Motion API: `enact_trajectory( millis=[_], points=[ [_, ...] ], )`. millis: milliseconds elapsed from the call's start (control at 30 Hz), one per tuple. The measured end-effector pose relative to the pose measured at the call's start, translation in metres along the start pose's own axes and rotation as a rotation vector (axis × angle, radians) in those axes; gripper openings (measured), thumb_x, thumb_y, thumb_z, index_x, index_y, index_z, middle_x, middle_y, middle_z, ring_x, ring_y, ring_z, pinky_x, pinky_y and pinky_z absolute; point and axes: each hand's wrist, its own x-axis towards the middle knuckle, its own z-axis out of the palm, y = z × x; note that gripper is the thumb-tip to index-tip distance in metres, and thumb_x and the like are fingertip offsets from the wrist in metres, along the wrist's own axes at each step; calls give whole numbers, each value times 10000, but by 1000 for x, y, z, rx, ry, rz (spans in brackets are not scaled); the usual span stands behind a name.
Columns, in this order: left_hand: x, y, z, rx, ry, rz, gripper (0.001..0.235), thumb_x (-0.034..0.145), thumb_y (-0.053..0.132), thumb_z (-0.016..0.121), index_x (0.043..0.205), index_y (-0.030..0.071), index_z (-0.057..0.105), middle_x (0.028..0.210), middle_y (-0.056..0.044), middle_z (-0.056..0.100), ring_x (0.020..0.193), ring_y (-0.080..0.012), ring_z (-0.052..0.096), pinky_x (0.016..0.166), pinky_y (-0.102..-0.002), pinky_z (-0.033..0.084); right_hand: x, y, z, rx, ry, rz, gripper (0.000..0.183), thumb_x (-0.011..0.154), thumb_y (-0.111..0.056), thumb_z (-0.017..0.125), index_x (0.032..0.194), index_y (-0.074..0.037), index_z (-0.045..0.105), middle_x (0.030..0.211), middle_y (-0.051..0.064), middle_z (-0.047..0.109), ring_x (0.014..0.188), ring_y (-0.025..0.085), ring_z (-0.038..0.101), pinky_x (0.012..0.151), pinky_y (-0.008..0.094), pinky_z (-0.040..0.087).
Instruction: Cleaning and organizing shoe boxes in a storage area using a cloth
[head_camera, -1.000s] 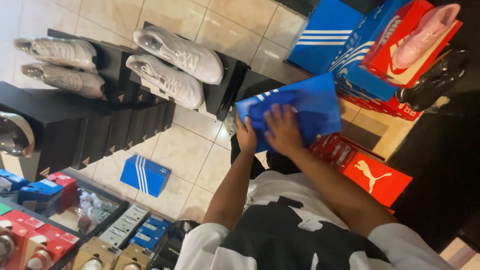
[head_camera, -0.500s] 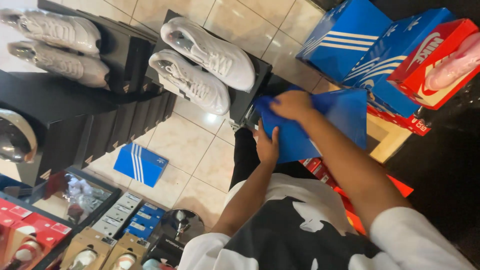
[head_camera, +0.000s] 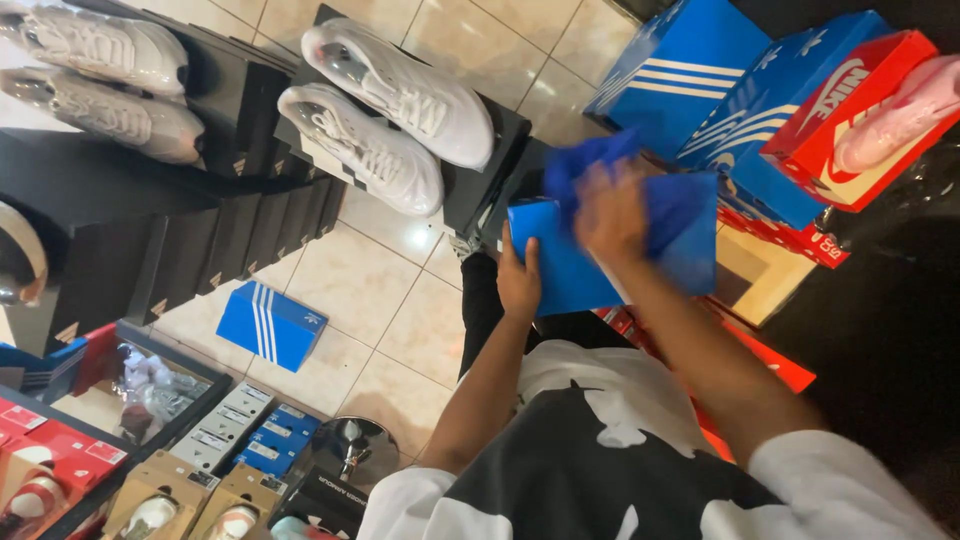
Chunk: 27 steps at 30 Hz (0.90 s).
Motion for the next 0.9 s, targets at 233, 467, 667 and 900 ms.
enact_trajectory(
  millis=[233, 467, 667, 900],
  points=[
    [0, -13, 1, 56, 74, 88, 692, 1013, 655, 347, 1617, 334, 241, 1373, -213, 602, 1154, -476, 643, 975, -614, 514, -79, 17, -93, 301, -535, -257, 649, 819, -410, 617, 1446, -245, 590, 1548, 42, 515, 1401, 443, 425, 1144, 611, 343],
    [5, -3, 6, 170, 123, 63, 662, 1011, 640, 390, 1583, 322, 298, 1182, -298, 687, 1121, -503, 656, 966, -601, 516, -24, 47, -57, 2, -318, 36, 594, 953, -330, 598, 1461, -23, 613, 1416, 309, 574, 1296, 603, 464, 1054, 688, 344],
    [8, -20, 0, 174, 137, 48, 588, 1024, 483, 436, 1571, 321, 293, 1229, -303, 666, 1174, -502, 627, 1013, -610, 488, -83, -9, -99, 370, -451, -252, 603, 829, -415, 624, 1402, -227, 613, 1533, 104, 508, 1423, 439, 419, 1176, 636, 310],
    [-10, 13, 0, 189, 111, 24, 685, 1011, 659, 391, 1580, 291, 292, 1187, -352, 669, 1174, -526, 624, 1018, -621, 486, -93, 126, -56, 141, -380, 462, 890, 932, -606, 716, 1498, 45, 499, 1238, 264, 656, 1059, 420, 685, 843, 537, 554]
  ],
)
